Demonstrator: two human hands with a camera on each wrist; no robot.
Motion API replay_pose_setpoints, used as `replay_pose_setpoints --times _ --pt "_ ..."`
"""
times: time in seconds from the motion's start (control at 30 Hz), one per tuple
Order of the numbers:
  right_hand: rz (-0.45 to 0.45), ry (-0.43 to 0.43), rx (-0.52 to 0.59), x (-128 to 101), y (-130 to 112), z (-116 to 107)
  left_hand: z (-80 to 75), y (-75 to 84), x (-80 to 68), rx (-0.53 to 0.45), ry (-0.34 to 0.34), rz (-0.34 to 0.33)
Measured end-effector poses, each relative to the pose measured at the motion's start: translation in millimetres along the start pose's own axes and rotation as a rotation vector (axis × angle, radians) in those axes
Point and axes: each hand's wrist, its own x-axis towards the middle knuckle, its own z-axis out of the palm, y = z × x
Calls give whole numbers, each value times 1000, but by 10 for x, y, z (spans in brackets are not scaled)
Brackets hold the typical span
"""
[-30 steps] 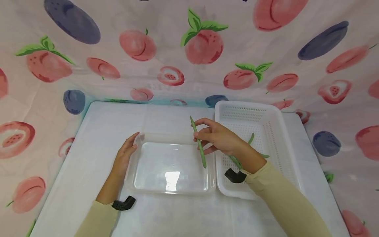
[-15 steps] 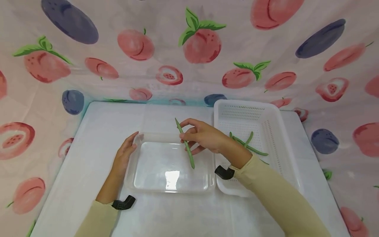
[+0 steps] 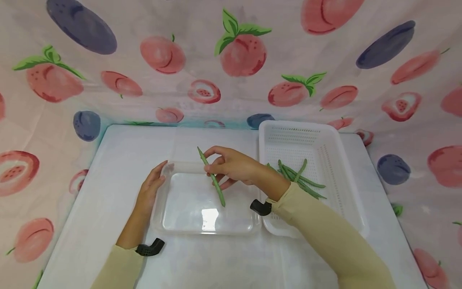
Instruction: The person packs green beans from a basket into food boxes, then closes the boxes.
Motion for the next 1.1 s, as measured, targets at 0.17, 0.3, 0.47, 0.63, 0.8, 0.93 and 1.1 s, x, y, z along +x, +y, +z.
replay_pose_setpoints --times 0.17,0.3,0.47,0.63,0.8,0.93,1.1 --pt "3 -19 -8 70 -9 62 -6 -11 6 -2 -1 -4" --pt "10 -28 -9 113 -6 100 -9 -20 2 -8 1 -5" --pt "17 -38 -21 135 3 144 -12 -30 0 -2 3 -2" --pt "32 -44 -30 146 23 158 -3 -40 18 -7 -5 -4" --pt "39 -56 -26 168 35 142 -1 -33 21 -10 -10 3" --pt "34 -65 -21 172 31 128 -8 -31 25 -13 -8 7" --pt "38 -78 -9 166 24 113 -11 -22 13 -27 -10 3"
